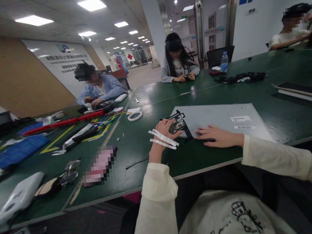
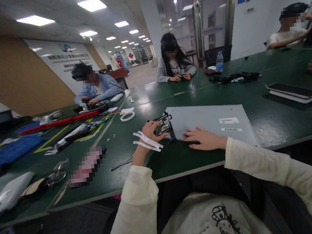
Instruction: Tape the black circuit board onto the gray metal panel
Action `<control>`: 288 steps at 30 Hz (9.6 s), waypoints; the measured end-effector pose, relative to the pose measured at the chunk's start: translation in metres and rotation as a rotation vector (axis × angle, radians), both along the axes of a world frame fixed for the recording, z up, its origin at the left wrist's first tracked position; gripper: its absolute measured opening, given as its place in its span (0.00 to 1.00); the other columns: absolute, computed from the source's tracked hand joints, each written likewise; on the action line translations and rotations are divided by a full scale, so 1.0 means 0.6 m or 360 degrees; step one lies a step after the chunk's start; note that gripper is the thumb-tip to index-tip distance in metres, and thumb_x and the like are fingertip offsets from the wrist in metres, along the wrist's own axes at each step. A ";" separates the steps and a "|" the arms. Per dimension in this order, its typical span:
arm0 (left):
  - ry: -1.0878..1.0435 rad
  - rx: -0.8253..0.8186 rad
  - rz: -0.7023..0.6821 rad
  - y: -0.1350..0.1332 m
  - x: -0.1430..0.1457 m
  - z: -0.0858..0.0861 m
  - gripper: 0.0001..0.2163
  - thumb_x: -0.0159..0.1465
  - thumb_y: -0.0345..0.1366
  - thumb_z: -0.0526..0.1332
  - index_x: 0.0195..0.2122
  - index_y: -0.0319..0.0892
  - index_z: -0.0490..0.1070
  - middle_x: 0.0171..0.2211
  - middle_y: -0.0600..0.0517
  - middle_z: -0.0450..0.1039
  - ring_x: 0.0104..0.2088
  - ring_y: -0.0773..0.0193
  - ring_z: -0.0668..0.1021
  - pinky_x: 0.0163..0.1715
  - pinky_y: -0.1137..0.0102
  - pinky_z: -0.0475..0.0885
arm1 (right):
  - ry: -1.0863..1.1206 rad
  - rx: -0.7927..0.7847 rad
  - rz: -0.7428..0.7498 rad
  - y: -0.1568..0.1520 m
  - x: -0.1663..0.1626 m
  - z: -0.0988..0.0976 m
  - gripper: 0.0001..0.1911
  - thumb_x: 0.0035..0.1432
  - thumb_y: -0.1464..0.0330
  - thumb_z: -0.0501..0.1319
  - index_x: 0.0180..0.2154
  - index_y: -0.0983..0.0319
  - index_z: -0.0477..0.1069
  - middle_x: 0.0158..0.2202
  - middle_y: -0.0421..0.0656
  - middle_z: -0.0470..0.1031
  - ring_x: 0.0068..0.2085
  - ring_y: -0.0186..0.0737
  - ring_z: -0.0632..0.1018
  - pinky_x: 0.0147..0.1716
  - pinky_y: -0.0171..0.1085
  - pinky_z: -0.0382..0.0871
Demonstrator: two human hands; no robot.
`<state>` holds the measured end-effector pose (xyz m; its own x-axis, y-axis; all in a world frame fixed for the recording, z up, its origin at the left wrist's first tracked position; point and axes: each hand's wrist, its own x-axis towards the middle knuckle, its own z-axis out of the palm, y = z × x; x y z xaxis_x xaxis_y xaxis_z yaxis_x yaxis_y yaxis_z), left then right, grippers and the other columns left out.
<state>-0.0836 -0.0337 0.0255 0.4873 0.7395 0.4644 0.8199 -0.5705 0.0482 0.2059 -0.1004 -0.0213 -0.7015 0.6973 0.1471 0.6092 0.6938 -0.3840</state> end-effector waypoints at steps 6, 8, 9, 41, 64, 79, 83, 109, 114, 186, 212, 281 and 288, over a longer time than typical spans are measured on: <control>0.0018 0.0040 0.0045 0.001 0.004 0.001 0.28 0.56 0.55 0.64 0.53 0.44 0.70 0.46 0.45 0.71 0.48 0.51 0.73 0.50 0.59 0.67 | 0.0096 -0.0034 0.0319 -0.045 -0.012 0.023 0.25 0.66 0.55 0.53 0.63 0.47 0.61 0.66 0.38 0.57 0.67 0.45 0.57 0.66 0.53 0.42; 0.0042 0.0036 0.0037 0.001 0.005 -0.003 0.28 0.56 0.55 0.64 0.53 0.44 0.70 0.47 0.45 0.72 0.48 0.51 0.73 0.50 0.59 0.66 | 0.0109 -0.0009 0.0237 -0.036 0.014 0.025 0.26 0.67 0.55 0.51 0.64 0.48 0.59 0.66 0.38 0.59 0.66 0.44 0.59 0.65 0.50 0.48; 0.0046 0.0035 0.0038 0.001 0.005 -0.005 0.29 0.56 0.55 0.64 0.53 0.44 0.70 0.47 0.45 0.72 0.48 0.50 0.73 0.51 0.59 0.66 | 0.0097 0.0019 0.0112 -0.027 0.036 0.023 0.27 0.67 0.54 0.50 0.64 0.49 0.58 0.66 0.38 0.58 0.66 0.45 0.59 0.64 0.50 0.51; 0.0132 -0.0212 -0.0157 0.071 0.099 -0.048 0.27 0.59 0.56 0.61 0.52 0.42 0.71 0.46 0.42 0.72 0.46 0.48 0.75 0.47 0.58 0.70 | -0.0246 0.0108 -0.0819 0.177 0.131 -0.034 0.42 0.62 0.43 0.41 0.70 0.54 0.35 0.68 0.47 0.52 0.66 0.56 0.57 0.62 0.57 0.50; 0.0204 -0.0081 0.0059 0.055 0.113 -0.047 0.25 0.66 0.54 0.52 0.57 0.42 0.65 0.51 0.44 0.70 0.51 0.52 0.72 0.51 0.63 0.66 | 0.0513 0.0271 -0.0899 0.180 0.089 -0.013 0.33 0.66 0.53 0.45 0.68 0.59 0.49 0.60 0.52 0.66 0.61 0.54 0.66 0.60 0.60 0.52; -0.0160 0.0047 0.0322 0.084 0.144 -0.021 0.12 0.67 0.37 0.54 0.50 0.41 0.67 0.46 0.46 0.74 0.46 0.58 0.75 0.48 0.66 0.65 | 0.1462 -0.0721 -0.0599 0.111 -0.083 0.018 0.17 0.57 0.56 0.59 0.37 0.62 0.75 0.33 0.44 0.77 0.35 0.37 0.76 0.32 0.33 0.68; -0.0157 0.0066 0.0351 0.080 0.133 -0.033 0.09 0.67 0.35 0.54 0.47 0.43 0.68 0.44 0.47 0.74 0.45 0.58 0.75 0.47 0.65 0.66 | 0.1416 -0.0708 -0.0585 0.112 -0.075 0.014 0.15 0.53 0.58 0.62 0.36 0.62 0.75 0.30 0.42 0.76 0.31 0.35 0.74 0.29 0.32 0.63; -0.0094 0.0040 0.0352 0.067 0.124 -0.038 0.08 0.66 0.33 0.53 0.43 0.42 0.70 0.40 0.46 0.73 0.45 0.55 0.75 0.46 0.63 0.66 | 0.1457 -0.0581 -0.0528 0.112 -0.066 0.007 0.15 0.55 0.55 0.60 0.33 0.61 0.71 0.29 0.42 0.75 0.33 0.37 0.75 0.34 0.35 0.68; -0.0181 -0.0001 0.0312 0.062 0.128 -0.037 0.08 0.67 0.34 0.53 0.43 0.43 0.69 0.41 0.44 0.73 0.46 0.51 0.74 0.47 0.61 0.66 | 0.1318 -0.0372 -0.0552 0.113 -0.070 0.007 0.17 0.60 0.56 0.56 0.40 0.61 0.73 0.40 0.45 0.77 0.41 0.40 0.76 0.40 0.37 0.68; 0.0413 -0.0390 -0.0091 0.145 0.132 -0.065 0.19 0.67 0.32 0.48 0.57 0.35 0.66 0.59 0.40 0.67 0.56 0.55 0.72 0.58 0.62 0.62 | 0.0055 0.0064 -0.1257 0.174 -0.055 0.003 0.19 0.64 0.64 0.52 0.32 0.65 0.78 0.35 0.51 0.79 0.36 0.41 0.77 0.32 0.32 0.61; 0.0225 -0.0544 0.0054 0.123 0.134 -0.052 0.17 0.68 0.35 0.49 0.56 0.41 0.65 0.53 0.44 0.73 0.52 0.56 0.75 0.52 0.63 0.68 | -0.0070 0.0258 -0.1208 0.152 -0.023 -0.009 0.10 0.62 0.65 0.56 0.40 0.65 0.72 0.42 0.52 0.75 0.42 0.45 0.75 0.38 0.37 0.63; 0.0057 -0.0571 0.0395 -0.024 0.171 -0.042 0.09 0.63 0.39 0.57 0.33 0.42 0.75 0.35 0.45 0.78 0.38 0.56 0.79 0.37 0.68 0.71 | -0.0423 0.0250 -0.1074 0.100 -0.002 0.013 0.14 0.64 0.60 0.55 0.36 0.62 0.73 0.34 0.48 0.77 0.36 0.43 0.76 0.30 0.35 0.57; 0.0129 -0.0637 0.0381 -0.019 0.157 -0.032 0.13 0.62 0.43 0.58 0.29 0.41 0.78 0.33 0.43 0.79 0.38 0.53 0.79 0.36 0.67 0.72 | -0.0525 0.0329 -0.1137 0.091 -0.003 0.020 0.15 0.65 0.59 0.55 0.42 0.65 0.71 0.39 0.53 0.77 0.42 0.48 0.77 0.35 0.36 0.61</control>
<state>0.0105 -0.0452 0.0062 0.3042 0.9486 0.0872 0.9363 -0.3146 0.1560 0.2041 -0.0458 -0.0091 -0.1273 0.9744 0.1855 0.9911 0.1322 -0.0139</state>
